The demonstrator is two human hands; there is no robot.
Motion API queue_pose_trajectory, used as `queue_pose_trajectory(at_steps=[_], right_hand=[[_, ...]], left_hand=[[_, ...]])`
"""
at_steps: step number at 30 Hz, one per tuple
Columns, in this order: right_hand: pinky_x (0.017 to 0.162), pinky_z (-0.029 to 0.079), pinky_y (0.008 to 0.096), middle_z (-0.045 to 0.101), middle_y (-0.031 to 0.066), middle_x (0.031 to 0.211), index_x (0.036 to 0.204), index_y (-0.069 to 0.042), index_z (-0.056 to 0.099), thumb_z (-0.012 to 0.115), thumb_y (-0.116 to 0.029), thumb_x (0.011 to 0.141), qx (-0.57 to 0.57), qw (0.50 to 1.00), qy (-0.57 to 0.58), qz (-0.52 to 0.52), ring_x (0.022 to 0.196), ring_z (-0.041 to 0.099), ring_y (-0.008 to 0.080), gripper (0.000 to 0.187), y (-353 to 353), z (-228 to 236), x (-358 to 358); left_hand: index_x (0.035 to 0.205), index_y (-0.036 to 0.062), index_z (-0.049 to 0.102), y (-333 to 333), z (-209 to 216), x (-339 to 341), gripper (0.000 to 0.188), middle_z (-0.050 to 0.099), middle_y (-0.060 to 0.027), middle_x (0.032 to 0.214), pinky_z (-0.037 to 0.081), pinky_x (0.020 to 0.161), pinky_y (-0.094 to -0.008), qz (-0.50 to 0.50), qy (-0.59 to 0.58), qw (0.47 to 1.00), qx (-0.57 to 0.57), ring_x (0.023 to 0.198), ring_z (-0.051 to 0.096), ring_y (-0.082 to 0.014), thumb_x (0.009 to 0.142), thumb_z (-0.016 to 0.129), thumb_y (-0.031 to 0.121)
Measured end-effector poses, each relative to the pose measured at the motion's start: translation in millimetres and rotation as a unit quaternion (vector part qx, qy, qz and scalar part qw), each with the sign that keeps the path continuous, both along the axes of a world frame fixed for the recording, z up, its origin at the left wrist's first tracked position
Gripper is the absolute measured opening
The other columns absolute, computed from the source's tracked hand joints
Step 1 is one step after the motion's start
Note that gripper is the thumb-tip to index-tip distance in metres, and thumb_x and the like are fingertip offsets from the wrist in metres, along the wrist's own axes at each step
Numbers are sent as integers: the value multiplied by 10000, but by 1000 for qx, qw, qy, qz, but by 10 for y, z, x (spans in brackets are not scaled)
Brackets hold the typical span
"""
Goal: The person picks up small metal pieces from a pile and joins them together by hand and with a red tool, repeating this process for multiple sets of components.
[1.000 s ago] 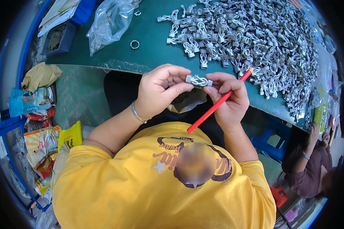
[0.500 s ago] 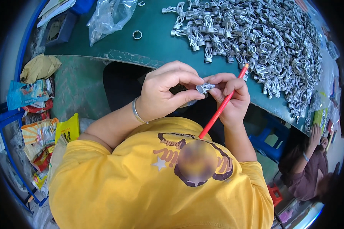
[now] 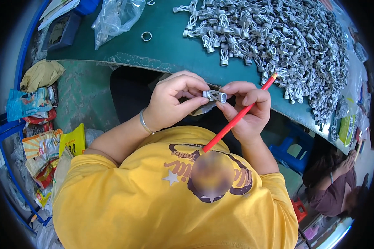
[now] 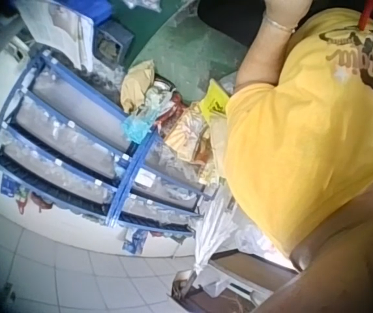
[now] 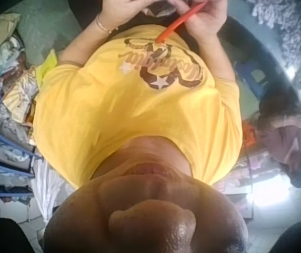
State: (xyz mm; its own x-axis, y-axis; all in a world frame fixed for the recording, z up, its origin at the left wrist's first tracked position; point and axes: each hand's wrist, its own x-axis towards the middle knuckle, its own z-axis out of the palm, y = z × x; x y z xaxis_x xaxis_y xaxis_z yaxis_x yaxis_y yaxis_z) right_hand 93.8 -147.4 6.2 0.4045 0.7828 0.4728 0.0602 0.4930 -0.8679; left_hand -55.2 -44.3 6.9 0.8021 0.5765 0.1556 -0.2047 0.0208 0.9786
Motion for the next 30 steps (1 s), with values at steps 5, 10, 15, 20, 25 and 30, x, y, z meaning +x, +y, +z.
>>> queue_pose_trajectory(at_steps=[5, 10, 15, 20, 25, 30], right_hand=[[601, 482, 267, 610, 162, 891, 765, -35, 440, 717, 60, 663, -57, 980, -187, -46, 729, 592, 206, 310, 61, 45, 53], [651, 431, 378, 600, 131, 824, 770, -38, 471, 705, 26, 640, -43, 868, -423, -257, 727, 548, 306, 275, 407, 139, 330], [632, 403, 375, 595, 72, 771, 746, -62, 488, 723, -28, 616, -60, 824, -485, -288, 680, 521, 292, 271, 512, 131, 424], [589, 439, 349, 623, 102, 818, 732, -63, 483, 690, 17, 625, -10, 876, -433, -211, 691, 597, 261, 246, 383, 153, 335], [612, 480, 321, 618, 130, 835, 742, -44, 461, 673, 39, 667, 11, 939, -339, -60, 708, 600, 259, 239, 266, 189, 243], [611, 485, 219, 606, 143, 929, 850, -32, 415, 553, 22, 843, -171, 981, 74, -50, 757, 609, 133, 148, 169, 231, 170]], left_hand=[[948, -44, 551, 33, 22, -73, 216, 501, -91, 997, 455, 637, -176, 78, 40, 990, 113, 749, 547, -81, 751, 622, -96], [923, -41, 561, 26, 18, -32, 179, 511, -86, 965, 441, 622, -171, 90, 38, 986, 132, 741, 532, -70, 761, 603, -106], [905, -44, 557, 3, 45, 25, 154, 517, -80, 952, 443, 638, -179, 79, 24, 991, 109, 751, 536, -69, 770, 591, -109], [1052, -40, 541, 11, 154, 141, 280, 501, -80, 1017, 470, 664, -194, 95, 2, 992, -78, 763, 560, -91, 782, 601, -85], [1040, -39, 559, 111, 188, 142, 194, 643, -99, 806, 516, 690, -225, 29, 47, 983, -176, 735, 630, -125, 865, 556, 45], [1028, -37, 558, 117, 168, 76, 189, 638, -102, 804, 512, 681, -223, 12, 41, 962, -269, 727, 623, -123, 857, 567, 43]])
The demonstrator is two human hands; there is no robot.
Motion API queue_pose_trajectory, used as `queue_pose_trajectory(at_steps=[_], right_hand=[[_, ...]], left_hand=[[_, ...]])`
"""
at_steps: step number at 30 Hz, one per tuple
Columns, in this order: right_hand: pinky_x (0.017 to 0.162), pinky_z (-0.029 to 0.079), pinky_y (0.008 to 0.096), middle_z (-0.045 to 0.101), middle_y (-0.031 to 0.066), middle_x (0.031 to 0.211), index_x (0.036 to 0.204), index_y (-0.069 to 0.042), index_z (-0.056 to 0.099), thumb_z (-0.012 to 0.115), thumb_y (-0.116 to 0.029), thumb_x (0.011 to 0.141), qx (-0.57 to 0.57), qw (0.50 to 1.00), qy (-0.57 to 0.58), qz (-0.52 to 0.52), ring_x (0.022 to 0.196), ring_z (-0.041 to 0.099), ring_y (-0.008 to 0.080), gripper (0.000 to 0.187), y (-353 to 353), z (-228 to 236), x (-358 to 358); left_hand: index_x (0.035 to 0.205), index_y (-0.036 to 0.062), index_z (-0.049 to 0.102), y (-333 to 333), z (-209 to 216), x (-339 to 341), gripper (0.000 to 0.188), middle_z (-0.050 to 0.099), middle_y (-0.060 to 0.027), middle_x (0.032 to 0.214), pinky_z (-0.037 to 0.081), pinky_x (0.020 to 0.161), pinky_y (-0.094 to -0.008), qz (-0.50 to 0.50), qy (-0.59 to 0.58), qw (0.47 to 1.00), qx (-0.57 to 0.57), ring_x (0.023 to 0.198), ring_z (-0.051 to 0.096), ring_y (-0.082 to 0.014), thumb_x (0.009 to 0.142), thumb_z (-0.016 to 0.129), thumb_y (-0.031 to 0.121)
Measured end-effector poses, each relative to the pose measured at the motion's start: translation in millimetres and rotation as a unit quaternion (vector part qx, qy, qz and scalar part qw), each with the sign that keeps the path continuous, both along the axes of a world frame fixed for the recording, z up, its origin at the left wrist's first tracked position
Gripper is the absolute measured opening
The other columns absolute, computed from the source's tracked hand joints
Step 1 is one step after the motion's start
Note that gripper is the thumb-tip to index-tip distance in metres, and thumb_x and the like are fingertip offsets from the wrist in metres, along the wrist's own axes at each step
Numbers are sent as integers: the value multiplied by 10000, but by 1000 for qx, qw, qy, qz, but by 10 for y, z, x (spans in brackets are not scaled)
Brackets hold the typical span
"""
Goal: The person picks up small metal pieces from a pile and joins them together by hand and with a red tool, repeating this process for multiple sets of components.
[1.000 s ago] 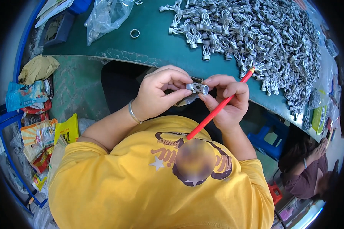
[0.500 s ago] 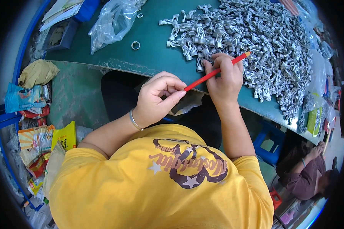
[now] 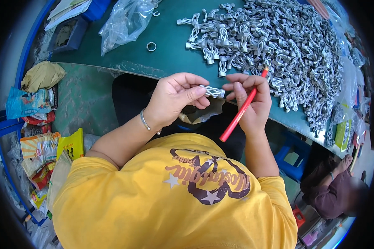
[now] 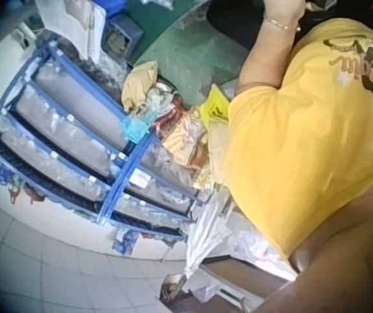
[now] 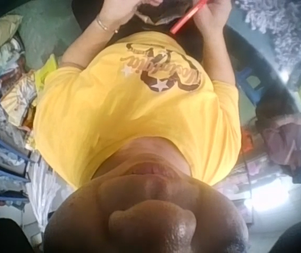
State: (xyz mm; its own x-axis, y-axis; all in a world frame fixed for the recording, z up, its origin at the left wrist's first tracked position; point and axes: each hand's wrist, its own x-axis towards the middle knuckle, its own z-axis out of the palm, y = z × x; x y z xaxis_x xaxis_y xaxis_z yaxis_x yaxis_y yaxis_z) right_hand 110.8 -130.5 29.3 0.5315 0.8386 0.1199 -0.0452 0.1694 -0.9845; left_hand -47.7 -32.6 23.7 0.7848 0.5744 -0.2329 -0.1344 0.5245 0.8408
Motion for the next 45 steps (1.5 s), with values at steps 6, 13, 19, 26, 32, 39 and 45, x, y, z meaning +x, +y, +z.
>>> queue_pose_trajectory(at_steps=[6, 13, 19, 26, 32, 39, 45], right_hand=[[635, 475, 212, 597, 137, 912, 801, -45, 441, 596, 62, 796, 73, 988, 16, 134, 767, 582, 124, 188, -60, -177, 1], [670, 495, 241, 585, 172, 937, 805, -38, 420, 668, 99, 715, 137, 981, -129, 53, 777, 585, 158, 297, -89, -211, -72], [599, 468, 266, 614, 140, 832, 828, -66, 398, 764, 34, 637, 200, 949, -244, 25, 721, 595, 201, 425, -92, -103, -72], [583, 485, 260, 615, 154, 819, 817, -61, 404, 768, 18, 640, 195, 949, -244, 47, 708, 607, 199, 412, -94, -88, -114], [584, 510, 258, 618, 175, 835, 811, -50, 403, 764, 32, 644, 183, 953, -232, 59, 707, 617, 192, 406, -101, -106, -164], [502, 481, 232, 619, 166, 811, 734, -37, 431, 744, 48, 650, 139, 953, -264, 55, 629, 594, 167, 335, -132, -212, -173], [571, 483, 279, 618, 154, 852, 758, -33, 446, 741, 27, 652, 70, 953, -289, 65, 682, 590, 214, 319, -78, -209, -145]], left_hand=[[987, -30, 556, -104, -28, 32, 221, 606, -125, 936, 500, 717, -237, 51, -70, 984, 153, 799, 593, -130, 777, 615, -72], [945, -59, 590, -100, -21, -1, 204, 551, -105, 995, 494, 726, -227, 74, -85, 953, 283, 816, 571, -116, 749, 634, -93], [994, -75, 561, -108, -75, -35, 182, 582, -156, 1018, 497, 811, -284, 4, -54, 990, 131, 938, 591, -198, 813, 551, -87], [990, -69, 570, -143, -143, -73, 179, 582, -154, 1024, 500, 802, -276, -5, -50, 990, 128, 925, 595, -189, 813, 551, -87], [978, -71, 570, -149, -200, -110, 171, 580, -153, 1032, 509, 788, -280, -5, -51, 989, 136, 920, 601, -190, 808, 559, -88], [899, -22, 595, -132, -165, -175, 149, 532, -69, 957, 458, 648, -174, 29, 91, 928, 359, 788, 549, -74, 761, 628, -66], [889, -28, 596, -130, -188, -171, 124, 534, -71, 954, 447, 634, -170, 44, 92, 933, 345, 778, 544, -69, 771, 621, -59]])
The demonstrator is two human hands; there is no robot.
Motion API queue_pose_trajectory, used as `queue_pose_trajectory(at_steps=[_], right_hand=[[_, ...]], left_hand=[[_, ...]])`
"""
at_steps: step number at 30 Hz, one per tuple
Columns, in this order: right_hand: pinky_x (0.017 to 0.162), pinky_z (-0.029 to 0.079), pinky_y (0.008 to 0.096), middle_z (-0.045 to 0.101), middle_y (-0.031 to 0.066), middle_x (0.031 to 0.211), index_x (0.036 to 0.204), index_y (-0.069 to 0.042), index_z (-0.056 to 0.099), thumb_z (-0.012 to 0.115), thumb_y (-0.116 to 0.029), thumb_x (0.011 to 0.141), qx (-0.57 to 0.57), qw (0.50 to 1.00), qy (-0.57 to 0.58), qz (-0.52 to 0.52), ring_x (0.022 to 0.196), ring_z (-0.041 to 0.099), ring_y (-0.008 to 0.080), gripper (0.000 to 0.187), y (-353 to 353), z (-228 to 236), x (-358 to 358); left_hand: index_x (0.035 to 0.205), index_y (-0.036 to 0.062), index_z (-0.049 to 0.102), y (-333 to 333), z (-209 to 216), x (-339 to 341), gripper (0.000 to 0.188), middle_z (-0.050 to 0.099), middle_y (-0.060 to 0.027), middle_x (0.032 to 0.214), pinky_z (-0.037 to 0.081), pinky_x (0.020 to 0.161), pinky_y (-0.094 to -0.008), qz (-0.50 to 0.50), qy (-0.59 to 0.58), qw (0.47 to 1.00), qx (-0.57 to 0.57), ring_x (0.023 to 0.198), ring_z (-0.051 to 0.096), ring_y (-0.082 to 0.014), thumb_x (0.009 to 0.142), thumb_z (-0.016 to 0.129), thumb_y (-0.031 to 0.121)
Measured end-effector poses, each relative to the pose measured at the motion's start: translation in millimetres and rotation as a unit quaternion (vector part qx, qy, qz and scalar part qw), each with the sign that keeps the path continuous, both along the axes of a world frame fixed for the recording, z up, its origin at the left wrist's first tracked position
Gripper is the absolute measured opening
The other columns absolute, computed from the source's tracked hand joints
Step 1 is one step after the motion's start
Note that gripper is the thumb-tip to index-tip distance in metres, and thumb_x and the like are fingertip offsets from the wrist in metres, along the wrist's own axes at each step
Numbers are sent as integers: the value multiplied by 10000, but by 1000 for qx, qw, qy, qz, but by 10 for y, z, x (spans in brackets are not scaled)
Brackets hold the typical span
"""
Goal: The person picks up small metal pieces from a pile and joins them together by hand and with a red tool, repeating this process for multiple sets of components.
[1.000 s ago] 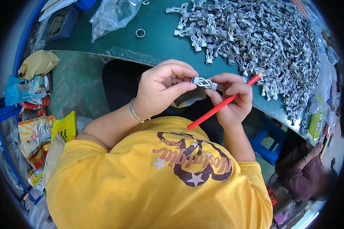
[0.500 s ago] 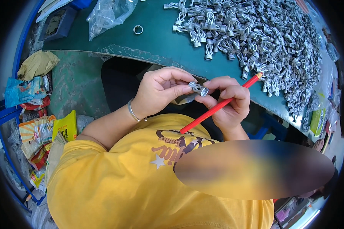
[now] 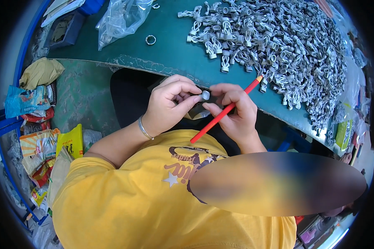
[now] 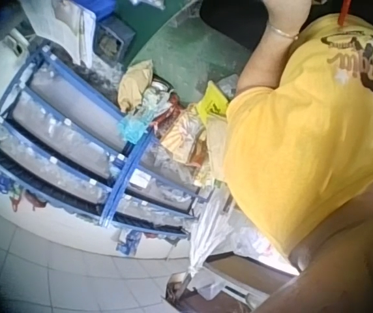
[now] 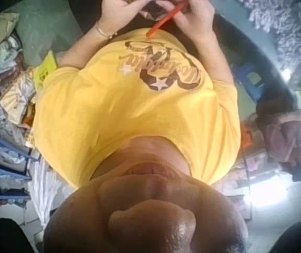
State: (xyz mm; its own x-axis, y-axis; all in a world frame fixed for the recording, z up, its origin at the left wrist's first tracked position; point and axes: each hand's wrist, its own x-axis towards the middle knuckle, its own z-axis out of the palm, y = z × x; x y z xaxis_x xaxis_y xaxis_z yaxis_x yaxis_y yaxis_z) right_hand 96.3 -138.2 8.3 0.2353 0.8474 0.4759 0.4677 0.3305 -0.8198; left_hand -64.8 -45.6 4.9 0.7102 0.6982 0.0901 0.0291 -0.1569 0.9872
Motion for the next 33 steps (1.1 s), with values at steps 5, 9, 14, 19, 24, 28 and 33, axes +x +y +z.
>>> queue_pose_trajectory(at_steps=[5, 9, 14, 19, 24, 28, 33], right_hand=[[580, 435, 385, 568, 145, 791, 803, -27, 464, 703, -2, 659, 33, 958, -242, -150, 678, 526, 340, 280, 266, 48, 175], [560, 426, 388, 534, 142, 710, 829, -27, 475, 693, -4, 682, -1, 953, -254, -168, 639, 514, 342, 264, 298, 11, 248], [511, 461, 187, 596, 103, 805, 756, -40, 382, 586, 20, 829, -91, 947, 300, -61, 619, 584, 103, 225, 117, 187, 156], [533, 484, 196, 601, 135, 875, 776, -60, 386, 573, 25, 834, -128, 915, 383, 18, 653, 611, 127, 214, -1, 164, 106], [719, 513, 268, 590, 175, 947, 781, -40, 398, 587, 94, 789, -20, 943, 317, 94, 837, 601, 172, 232, -50, -8, 56], [704, 520, 267, 586, 187, 955, 788, -35, 393, 642, 105, 738, 28, 990, 131, 51, 846, 605, 187, 290, -47, -49, 93], [685, 522, 261, 571, 188, 985, 805, -49, 383, 688, 87, 704, 57, 982, 180, -1, 828, 604, 185, 348, -60, -21, 37]], left_hand=[[885, -29, 598, -7, 7, 21, 110, 533, -73, 948, 453, 635, -171, -7, 5, 1000, 8, 780, 547, -72, 780, 609, -60], [923, -26, 589, 0, 15, 35, 136, 544, -67, 921, 465, 644, -176, -17, -6, 1000, 23, 766, 556, -79, 791, 595, -62], [1056, -36, 549, -6, 55, 95, 246, 575, -63, 898, 479, 653, -184, 0, -55, 986, -156, 742, 572, -83, 813, 585, -43], [1091, -52, 540, 38, 179, 144, 273, 585, -75, 911, 494, 620, -195, -42, -78, 974, -211, 749, 584, -93, 822, 585, -30], [1013, -45, 589, 26, 234, 128, 266, 587, -82, 883, 478, 596, -179, -69, -122, 987, -72, 717, 584, -97, 754, 649, -60], [925, -29, 624, 32, 263, 120, 235, 587, -71, 838, 478, 587, -186, -58, -109, 991, 43, 675, 581, -89, 703, 695, -63], [934, -25, 618, -7, 170, 74, 200, 597, -43, 811, 480, 594, -181, -29, -120, 989, -84, 683, 579, -67, 743, 680, -26]])
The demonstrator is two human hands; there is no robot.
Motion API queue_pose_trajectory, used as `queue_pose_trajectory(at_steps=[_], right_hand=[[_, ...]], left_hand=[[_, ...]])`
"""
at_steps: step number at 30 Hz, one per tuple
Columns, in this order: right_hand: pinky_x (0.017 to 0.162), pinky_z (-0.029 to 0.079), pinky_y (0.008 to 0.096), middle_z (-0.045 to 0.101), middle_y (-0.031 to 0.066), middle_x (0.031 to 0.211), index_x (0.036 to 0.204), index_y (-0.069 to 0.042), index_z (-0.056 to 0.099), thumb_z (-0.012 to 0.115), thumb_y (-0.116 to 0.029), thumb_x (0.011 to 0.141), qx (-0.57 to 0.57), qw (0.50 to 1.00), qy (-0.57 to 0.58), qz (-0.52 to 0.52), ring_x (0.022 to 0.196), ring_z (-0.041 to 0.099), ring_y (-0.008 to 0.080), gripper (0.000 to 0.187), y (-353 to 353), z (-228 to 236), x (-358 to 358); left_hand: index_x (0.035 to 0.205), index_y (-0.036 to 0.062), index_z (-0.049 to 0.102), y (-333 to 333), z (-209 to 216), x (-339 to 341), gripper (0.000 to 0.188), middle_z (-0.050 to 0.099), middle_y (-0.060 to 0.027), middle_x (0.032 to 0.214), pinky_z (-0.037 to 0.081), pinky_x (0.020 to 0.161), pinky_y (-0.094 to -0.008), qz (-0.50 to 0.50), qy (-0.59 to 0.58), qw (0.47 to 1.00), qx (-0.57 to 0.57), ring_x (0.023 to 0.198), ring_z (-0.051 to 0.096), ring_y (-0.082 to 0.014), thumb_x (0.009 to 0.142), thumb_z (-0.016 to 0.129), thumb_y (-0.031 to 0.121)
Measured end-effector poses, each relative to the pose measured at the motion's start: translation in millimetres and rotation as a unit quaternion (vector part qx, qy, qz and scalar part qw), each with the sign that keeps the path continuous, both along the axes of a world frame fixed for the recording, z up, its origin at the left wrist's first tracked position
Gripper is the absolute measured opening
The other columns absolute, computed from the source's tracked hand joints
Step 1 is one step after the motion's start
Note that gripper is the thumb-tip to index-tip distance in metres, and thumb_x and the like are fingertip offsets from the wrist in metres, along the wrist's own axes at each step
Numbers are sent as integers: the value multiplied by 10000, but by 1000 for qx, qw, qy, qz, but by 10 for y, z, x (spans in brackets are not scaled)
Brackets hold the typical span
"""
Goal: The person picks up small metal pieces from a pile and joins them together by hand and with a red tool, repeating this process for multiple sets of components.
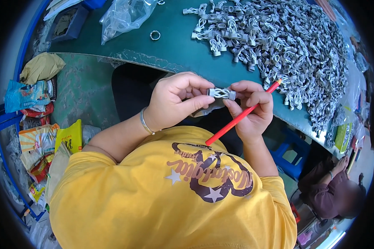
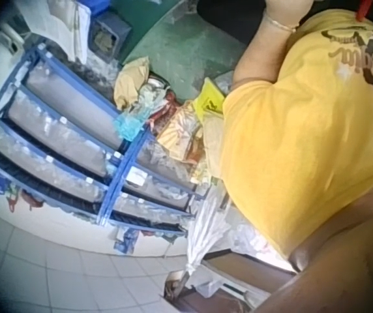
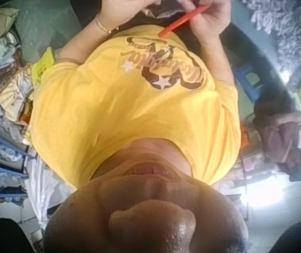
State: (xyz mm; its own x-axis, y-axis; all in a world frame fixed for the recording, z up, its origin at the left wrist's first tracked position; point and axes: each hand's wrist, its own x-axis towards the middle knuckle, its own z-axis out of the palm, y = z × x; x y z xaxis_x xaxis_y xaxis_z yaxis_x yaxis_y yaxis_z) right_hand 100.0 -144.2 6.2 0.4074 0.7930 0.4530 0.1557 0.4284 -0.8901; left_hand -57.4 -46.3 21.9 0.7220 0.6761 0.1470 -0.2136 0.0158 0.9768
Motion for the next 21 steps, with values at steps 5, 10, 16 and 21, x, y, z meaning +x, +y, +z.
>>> queue_pose_trajectory(at_steps=[5, 10, 16, 21], right_hand=[[649, 515, 246, 578, 183, 959, 825, -52, 368, 705, 80, 691, 26, 999, -27, 22, 793, 598, 169, 386, 6, 56, -42], [626, 515, 248, 582, 183, 947, 808, -46, 377, 710, 76, 688, 15, 999, -46, 16, 749, 600, 169, 374, 3, 43, -48], [568, 479, 298, 607, 159, 854, 747, -37, 435, 738, 41, 645, -34, 962, -258, -80, 694, 591, 255, 329, 64, 51, 24], [620, 398, 405, 597, 124, 821, 793, -40, 471, 705, 0, 658, -47, 876, -432, -210, 683, 534, 311, 273, 408, 71, 312]], left_hand=[[1007, -56, 560, 11, -102, -33, 187, 611, -97, 893, 516, 646, -217, -45, 49, 996, -61, 746, 624, -122, 823, 582, -33], [986, -35, 583, -16, -142, -23, 192, 590, -15, 755, 454, 555, -161, -18, 49, 996, -78, 624, 549, -30, 802, 627, 1], [1074, -19, 506, 13, -179, -70, 286, 566, -13, 719, 433, 513, -159, -9, 134, 990, 41, 581, 539, -34, 808, 608, -21], [1060, -20, 515, 5, -136, -18, 263, 569, -13, 726, 438, 522, -161, -18, 120, 991, 51, 582, 543, -35, 811, 597, -28]])
